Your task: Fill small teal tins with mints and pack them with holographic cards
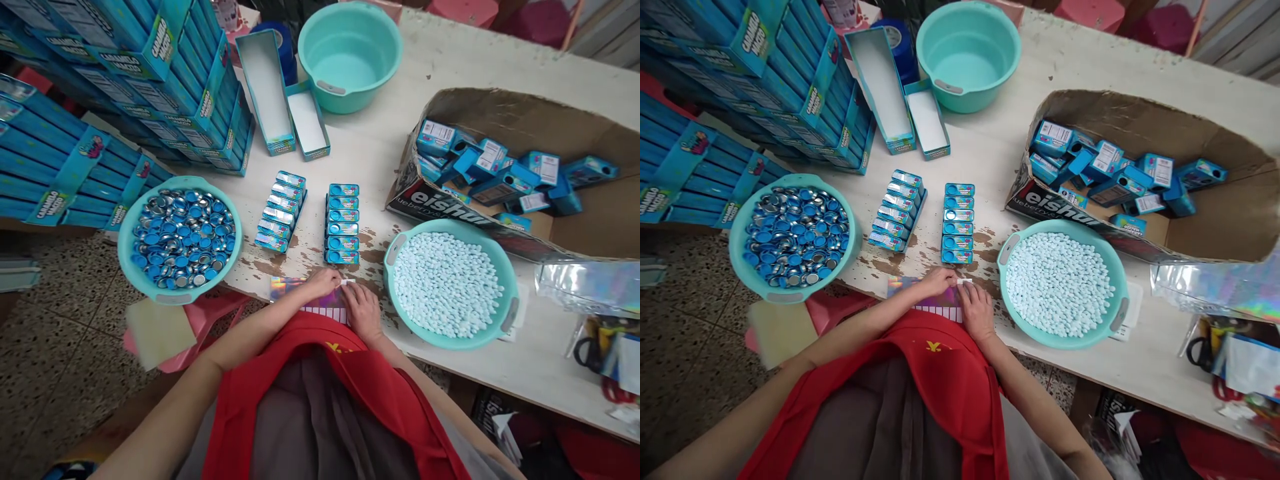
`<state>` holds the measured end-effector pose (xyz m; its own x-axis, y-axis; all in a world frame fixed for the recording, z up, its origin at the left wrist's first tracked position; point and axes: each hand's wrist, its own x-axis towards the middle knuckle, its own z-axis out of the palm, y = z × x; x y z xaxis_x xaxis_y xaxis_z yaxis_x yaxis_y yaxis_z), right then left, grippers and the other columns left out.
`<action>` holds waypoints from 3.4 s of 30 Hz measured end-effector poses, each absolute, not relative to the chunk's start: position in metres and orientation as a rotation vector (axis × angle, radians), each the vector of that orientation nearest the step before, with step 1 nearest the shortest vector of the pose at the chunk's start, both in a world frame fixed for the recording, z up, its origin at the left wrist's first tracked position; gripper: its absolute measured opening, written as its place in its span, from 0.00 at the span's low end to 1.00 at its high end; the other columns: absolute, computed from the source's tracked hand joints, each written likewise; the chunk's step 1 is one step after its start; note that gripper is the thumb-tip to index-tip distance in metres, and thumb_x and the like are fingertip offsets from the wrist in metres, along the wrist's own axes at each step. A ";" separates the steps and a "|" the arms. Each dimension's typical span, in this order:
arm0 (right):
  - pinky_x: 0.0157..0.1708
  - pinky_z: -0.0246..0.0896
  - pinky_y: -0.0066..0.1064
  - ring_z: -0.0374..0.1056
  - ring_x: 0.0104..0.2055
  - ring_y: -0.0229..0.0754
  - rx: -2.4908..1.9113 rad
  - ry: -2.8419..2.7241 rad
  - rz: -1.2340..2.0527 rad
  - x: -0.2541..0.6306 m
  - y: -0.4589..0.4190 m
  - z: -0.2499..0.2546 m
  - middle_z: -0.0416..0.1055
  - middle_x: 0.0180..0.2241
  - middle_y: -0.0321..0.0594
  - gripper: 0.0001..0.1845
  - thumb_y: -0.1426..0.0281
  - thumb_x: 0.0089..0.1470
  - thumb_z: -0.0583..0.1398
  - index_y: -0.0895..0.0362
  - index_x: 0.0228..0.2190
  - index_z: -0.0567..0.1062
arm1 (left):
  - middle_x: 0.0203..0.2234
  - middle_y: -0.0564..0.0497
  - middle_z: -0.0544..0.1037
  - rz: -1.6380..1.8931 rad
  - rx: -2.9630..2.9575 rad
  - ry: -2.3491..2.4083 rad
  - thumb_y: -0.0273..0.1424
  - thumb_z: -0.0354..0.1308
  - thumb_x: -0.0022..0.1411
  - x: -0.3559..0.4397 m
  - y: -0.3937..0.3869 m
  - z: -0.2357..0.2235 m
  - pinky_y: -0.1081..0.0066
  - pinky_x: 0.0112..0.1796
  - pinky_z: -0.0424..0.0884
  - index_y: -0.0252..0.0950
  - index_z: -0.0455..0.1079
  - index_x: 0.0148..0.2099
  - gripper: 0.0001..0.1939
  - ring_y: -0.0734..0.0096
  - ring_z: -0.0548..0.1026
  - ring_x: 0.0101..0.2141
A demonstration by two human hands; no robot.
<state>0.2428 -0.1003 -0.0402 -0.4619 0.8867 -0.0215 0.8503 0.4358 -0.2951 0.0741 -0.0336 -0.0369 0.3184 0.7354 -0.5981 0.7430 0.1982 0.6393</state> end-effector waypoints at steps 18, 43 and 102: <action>0.30 0.59 0.32 0.64 0.27 0.40 -1.744 -1.624 1.247 0.232 -0.057 0.038 0.70 0.24 0.36 0.14 0.57 0.52 0.58 0.55 0.26 0.70 | 0.22 0.53 0.72 0.422 1.058 1.136 0.36 0.51 0.58 0.060 -0.058 0.002 0.73 0.30 0.67 0.33 0.70 0.35 0.12 0.73 0.71 0.25; 0.33 0.60 0.34 0.62 0.29 0.40 -1.903 -1.256 0.899 0.192 -0.006 -0.016 0.67 0.30 0.37 0.20 0.57 0.41 0.64 0.56 0.31 0.65 | 0.60 0.37 0.60 0.122 1.666 1.779 0.21 0.46 0.57 0.068 -0.052 -0.004 0.62 0.55 0.58 0.29 0.49 0.64 0.32 0.58 0.60 0.58; 0.44 0.56 0.43 0.60 0.40 0.47 -1.839 -1.719 0.713 0.187 0.024 -0.004 0.63 0.32 0.41 0.06 0.67 0.48 0.59 0.56 0.24 0.71 | 0.24 0.56 0.70 0.501 1.425 1.549 0.25 0.44 0.60 0.031 0.027 -0.006 0.72 0.35 0.65 0.38 0.60 0.43 0.09 0.71 0.71 0.29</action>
